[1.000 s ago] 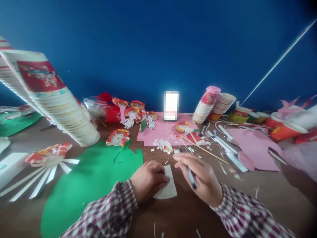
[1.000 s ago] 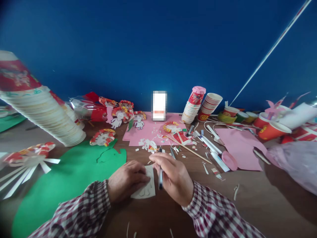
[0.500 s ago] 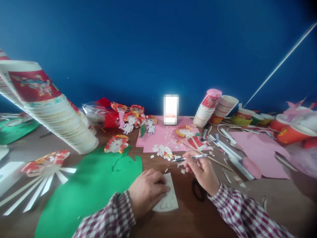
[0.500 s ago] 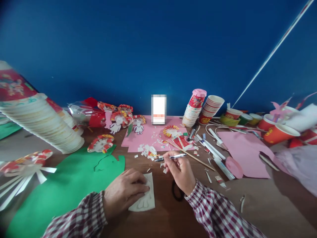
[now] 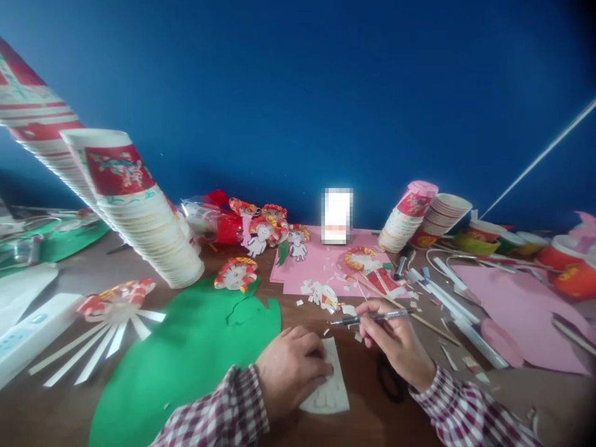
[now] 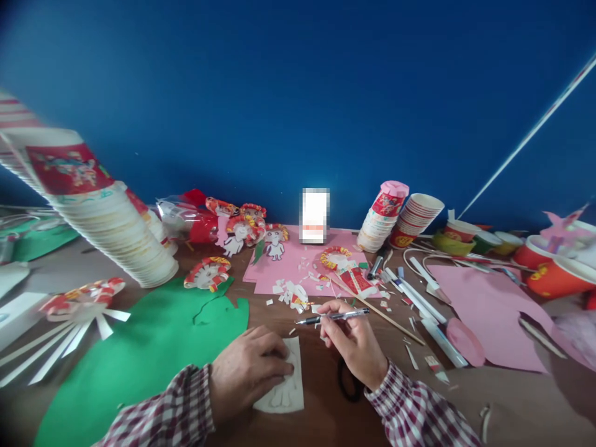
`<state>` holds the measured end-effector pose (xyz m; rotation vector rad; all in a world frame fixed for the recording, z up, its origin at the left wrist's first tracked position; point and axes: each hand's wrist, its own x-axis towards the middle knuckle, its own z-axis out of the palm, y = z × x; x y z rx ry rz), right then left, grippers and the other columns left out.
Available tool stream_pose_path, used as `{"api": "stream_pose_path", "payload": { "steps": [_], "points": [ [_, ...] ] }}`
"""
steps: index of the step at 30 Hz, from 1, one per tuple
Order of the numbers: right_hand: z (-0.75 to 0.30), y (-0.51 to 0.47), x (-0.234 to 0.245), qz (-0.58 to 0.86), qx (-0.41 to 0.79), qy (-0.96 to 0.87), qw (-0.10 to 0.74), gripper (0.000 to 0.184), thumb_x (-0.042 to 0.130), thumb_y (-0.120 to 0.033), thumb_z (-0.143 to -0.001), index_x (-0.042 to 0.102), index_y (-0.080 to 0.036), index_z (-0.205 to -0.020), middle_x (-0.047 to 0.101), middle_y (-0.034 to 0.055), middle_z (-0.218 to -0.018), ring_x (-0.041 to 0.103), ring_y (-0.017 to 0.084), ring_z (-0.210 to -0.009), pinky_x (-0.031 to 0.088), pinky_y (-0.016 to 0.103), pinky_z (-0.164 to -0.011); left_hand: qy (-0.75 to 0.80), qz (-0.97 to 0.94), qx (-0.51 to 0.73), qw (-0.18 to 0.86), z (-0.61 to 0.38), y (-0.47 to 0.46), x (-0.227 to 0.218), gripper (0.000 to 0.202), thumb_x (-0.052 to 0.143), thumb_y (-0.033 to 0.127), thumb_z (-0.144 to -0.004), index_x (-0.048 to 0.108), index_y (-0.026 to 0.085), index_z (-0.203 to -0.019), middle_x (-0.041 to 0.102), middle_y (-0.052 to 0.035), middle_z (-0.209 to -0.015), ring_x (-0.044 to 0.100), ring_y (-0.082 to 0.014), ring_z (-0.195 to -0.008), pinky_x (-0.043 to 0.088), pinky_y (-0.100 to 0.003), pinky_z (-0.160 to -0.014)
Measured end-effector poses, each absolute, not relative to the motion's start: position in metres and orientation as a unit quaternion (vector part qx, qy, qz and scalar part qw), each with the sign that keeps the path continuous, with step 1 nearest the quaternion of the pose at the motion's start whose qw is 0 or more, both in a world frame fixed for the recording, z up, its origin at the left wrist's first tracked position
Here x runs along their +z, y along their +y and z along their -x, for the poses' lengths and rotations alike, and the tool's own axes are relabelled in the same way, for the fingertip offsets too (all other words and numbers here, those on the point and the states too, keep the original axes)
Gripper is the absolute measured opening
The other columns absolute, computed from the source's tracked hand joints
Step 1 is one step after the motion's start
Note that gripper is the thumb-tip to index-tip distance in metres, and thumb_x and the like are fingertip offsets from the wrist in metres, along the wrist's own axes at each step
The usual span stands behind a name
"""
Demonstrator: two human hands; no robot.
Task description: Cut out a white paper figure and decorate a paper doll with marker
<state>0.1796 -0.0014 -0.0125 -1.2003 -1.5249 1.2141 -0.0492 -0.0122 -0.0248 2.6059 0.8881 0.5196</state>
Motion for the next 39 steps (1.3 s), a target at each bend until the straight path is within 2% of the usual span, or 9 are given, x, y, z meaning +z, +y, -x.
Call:
{"api": "stream_pose_path", "payload": {
  "steps": [10, 21, 26, 30, 34, 39],
  "points": [
    [-0.193, -0.002, -0.014, 0.486, 0.468, -0.611, 0.415, 0.020, 0.052, -0.037, -0.085, 0.052, -0.018, -0.088, 0.054, -0.0015, -0.062, 0.052, 0.010, -0.052, 0.042, 0.022, -0.048, 0.308, -0.924, 0.166, 0.155, 0.051, -0.012, -0.021, 0.018, 0.051, 0.034, -0.084, 0.065, 0.030, -0.094, 0.061, 0.0002, -0.093, 0.051, -0.0168, -0.087, 0.040, -0.032, -0.074],
    [-0.248, 0.004, -0.013, 0.542, 0.411, -0.559, 0.474, 0.027, 0.064, -0.041, -0.077, 0.055, -0.017, -0.085, 0.055, -0.0004, -0.059, 0.050, 0.011, -0.052, 0.042, 0.021, -0.048, 0.310, -0.924, 0.170, 0.143, 0.051, -0.013, -0.024, 0.019, 0.051, 0.035, -0.083, 0.066, 0.029, -0.093, 0.061, -0.0005, -0.091, 0.051, -0.0164, -0.085, 0.041, -0.031, -0.074],
    [-0.224, -0.010, 0.006, 0.521, 0.438, -0.543, 0.493, 0.027, 0.064, -0.042, -0.077, 0.056, -0.018, -0.086, 0.055, -0.0001, -0.059, 0.048, 0.011, -0.052, 0.041, 0.021, -0.046, 0.303, -0.926, 0.171, 0.146, 0.052, -0.012, -0.023, 0.020, 0.049, 0.035, -0.084, 0.066, 0.029, -0.092, 0.061, -0.0005, -0.093, 0.051, -0.0168, -0.087, 0.041, -0.032, -0.075],
    [-0.189, -0.019, 0.014, 0.501, 0.510, -0.476, 0.512, 0.026, 0.066, -0.042, -0.076, 0.056, -0.019, -0.083, 0.051, -0.0021, -0.058, 0.045, 0.010, -0.050, 0.038, 0.019, -0.044, 0.301, -0.926, 0.173, 0.147, 0.052, -0.012, -0.026, 0.018, 0.050, 0.034, -0.084, 0.066, 0.028, -0.090, 0.061, -0.0006, -0.093, 0.051, -0.0166, -0.088, 0.041, -0.031, -0.076],
    [-0.162, -0.017, 0.001, 0.483, 0.575, -0.428, 0.503, 0.024, 0.065, -0.040, -0.077, 0.054, -0.019, -0.080, 0.050, -0.0038, -0.057, 0.042, 0.007, -0.049, 0.035, 0.015, -0.043, 0.313, -0.923, 0.175, 0.139, 0.050, -0.012, -0.028, 0.017, 0.052, 0.035, -0.083, 0.066, 0.029, -0.089, 0.060, 0.0001, -0.091, 0.051, -0.0161, -0.087, 0.040, -0.031, -0.074],
    [-0.153, -0.009, -0.019, 0.481, 0.578, -0.378, 0.540, 0.022, 0.067, -0.036, -0.076, 0.055, -0.019, -0.083, 0.050, -0.0043, -0.059, 0.043, 0.007, -0.050, 0.035, 0.014, -0.042, 0.320, -0.921, 0.170, 0.141, 0.051, -0.014, -0.023, 0.018, 0.050, 0.037, -0.084, 0.066, 0.031, -0.090, 0.061, 0.0009, -0.092, 0.051, -0.0164, -0.087, 0.040, -0.032, -0.073]
  ]
}}
